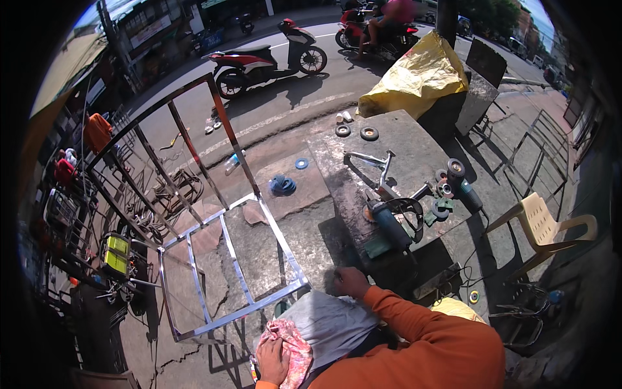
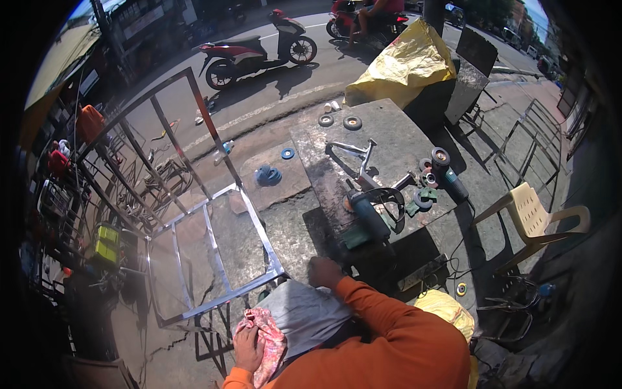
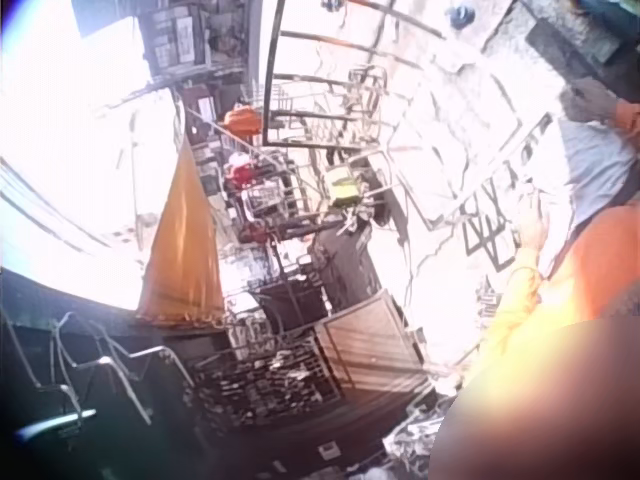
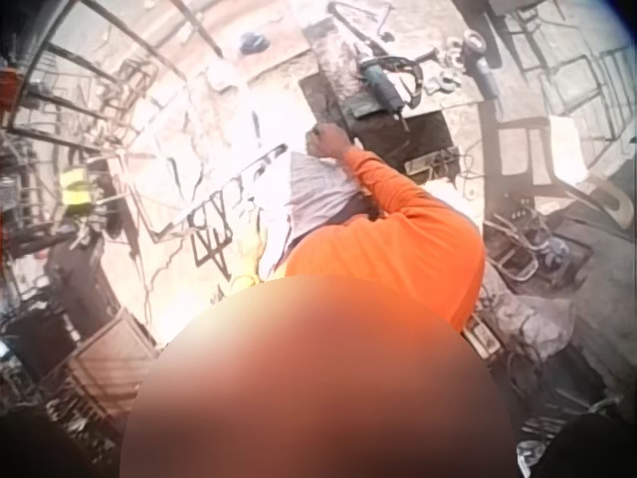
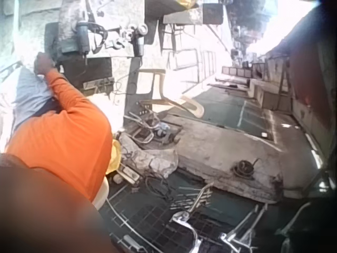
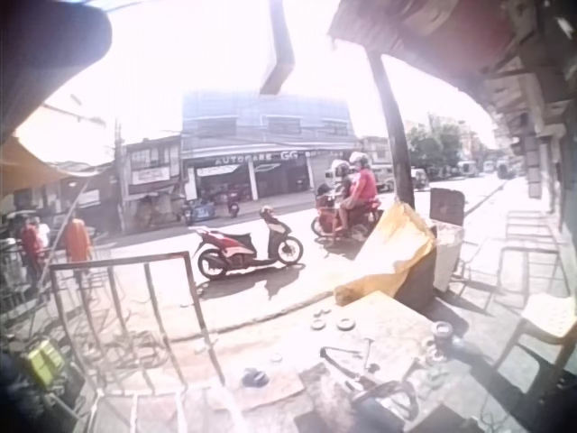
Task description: The person uses an angle grinder to smooth the edges and weld seams of a metal frame. The person holds the frame steady with one hand while operating the grinder with the other, moving along the joints and edges of the frame.
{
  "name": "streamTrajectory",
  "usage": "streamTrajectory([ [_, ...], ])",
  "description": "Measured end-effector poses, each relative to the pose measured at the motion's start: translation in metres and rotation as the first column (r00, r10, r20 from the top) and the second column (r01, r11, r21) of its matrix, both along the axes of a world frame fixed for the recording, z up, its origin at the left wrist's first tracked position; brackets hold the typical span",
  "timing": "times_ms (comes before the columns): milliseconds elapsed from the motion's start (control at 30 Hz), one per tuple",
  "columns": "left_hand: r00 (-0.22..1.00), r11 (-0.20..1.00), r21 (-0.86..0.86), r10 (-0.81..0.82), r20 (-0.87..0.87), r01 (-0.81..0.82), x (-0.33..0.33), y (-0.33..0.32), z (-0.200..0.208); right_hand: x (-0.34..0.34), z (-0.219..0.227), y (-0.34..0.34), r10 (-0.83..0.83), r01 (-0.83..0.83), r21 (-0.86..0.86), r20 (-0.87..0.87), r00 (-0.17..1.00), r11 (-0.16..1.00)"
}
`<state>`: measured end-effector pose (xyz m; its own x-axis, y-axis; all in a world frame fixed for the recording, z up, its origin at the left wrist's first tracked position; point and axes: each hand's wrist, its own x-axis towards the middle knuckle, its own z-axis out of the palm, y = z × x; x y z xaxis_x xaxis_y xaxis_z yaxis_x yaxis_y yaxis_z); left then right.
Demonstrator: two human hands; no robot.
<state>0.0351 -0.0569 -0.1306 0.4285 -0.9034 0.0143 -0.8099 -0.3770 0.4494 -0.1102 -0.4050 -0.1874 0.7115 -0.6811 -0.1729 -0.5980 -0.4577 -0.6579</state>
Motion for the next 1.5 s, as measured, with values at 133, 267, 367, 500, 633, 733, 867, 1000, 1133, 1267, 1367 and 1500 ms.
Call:
streamTrajectory([
  [133, 0.994, 0.993, 0.038, 0.107, 0.023, -0.108, -0.02, 0.025, -0.017, -0.034, 0.038, -0.061, -0.328, 0.5, -0.236, 0.516, 0.791, 0.833],
  [267, 0.992, 0.992, 0.011, 0.123, -0.009, -0.123, -0.025, 0.031, -0.013, -0.095, 0.03, -0.116, -0.679, 0.633, -0.611, 0.203, 0.705, 0.475],
  [367, 0.993, 0.994, -0.014, 0.11, -0.035, -0.11, -0.03, 0.028, -0.009, -0.109, 0.009, -0.131, -0.649, 0.591, -0.391, -0.022, 0.761, 0.706],
  [500, 0.994, 0.995, -0.022, 0.101, -0.037, -0.101, -0.042, 0.022, -0.002, -0.106, 0.005, -0.158, -0.535, 0.461, -0.28, -0.329, 0.778, 0.842],
  [633, 0.997, 0.997, 0.019, 0.079, -0.015, -0.079, -0.055, 0.012, 0.016, -0.084, 0.005, -0.195, -0.448, 0.409, -0.187, -0.29, 0.846, 0.893],
  [733, 0.996, 0.999, 0.035, 0.037, 0.076, -0.04, -0.06, 0.005, 0.04, -0.067, -0.002, -0.219, -0.413, 0.374, -0.175, -0.396, 0.82, 0.911],
  [867, 0.984, 0.985, -0.167, 0.076, 0.161, -0.048, -0.041, -0.015, 0.068, -0.078, 0.0, -0.236, -0.454, 0.466, -0.029, -0.286, 0.844, 0.885],
  [1000, 0.991, 0.94, -0.315, 0.13, -0.029, -0.132, 0.004, -0.061, 0.068, -0.1, 0.026, -0.186, -0.532, 0.324, 0.678, 0.116, 0.839, 0.659],
  [1133, 0.732, 0.816, -0.4, 0.04, -0.68, -0.417, -0.007, -0.142, 0.035, -0.102, 0.065, -0.08, -0.593, -0.249, 0.933, 0.358, 0.721, 0.26],
  [1267, 0.39, 0.833, -0.183, 0.042, -0.92, -0.522, -0.019, -0.22, 0.024, -0.067, 0.074, 0.001, -0.55, -0.305, 0.952, 0.259, 0.794, 0.009],
  [1367, -0.204, 0.749, -0.018, -0.203, -0.958, -0.662, -0.016, -0.223, 0.027, -0.045, 0.062, 0.027, -0.262, -0.345, 0.931, 0.364, 0.894, 0.116],
  [1500, 0.221, 0.607, -0.156, 0.034, -0.975, -0.779, 0.003, -0.167, 0.033, -0.007, 0.045, 0.061, -0.124, -0.395, 0.919, 0.393, 0.911, 0.009],
])
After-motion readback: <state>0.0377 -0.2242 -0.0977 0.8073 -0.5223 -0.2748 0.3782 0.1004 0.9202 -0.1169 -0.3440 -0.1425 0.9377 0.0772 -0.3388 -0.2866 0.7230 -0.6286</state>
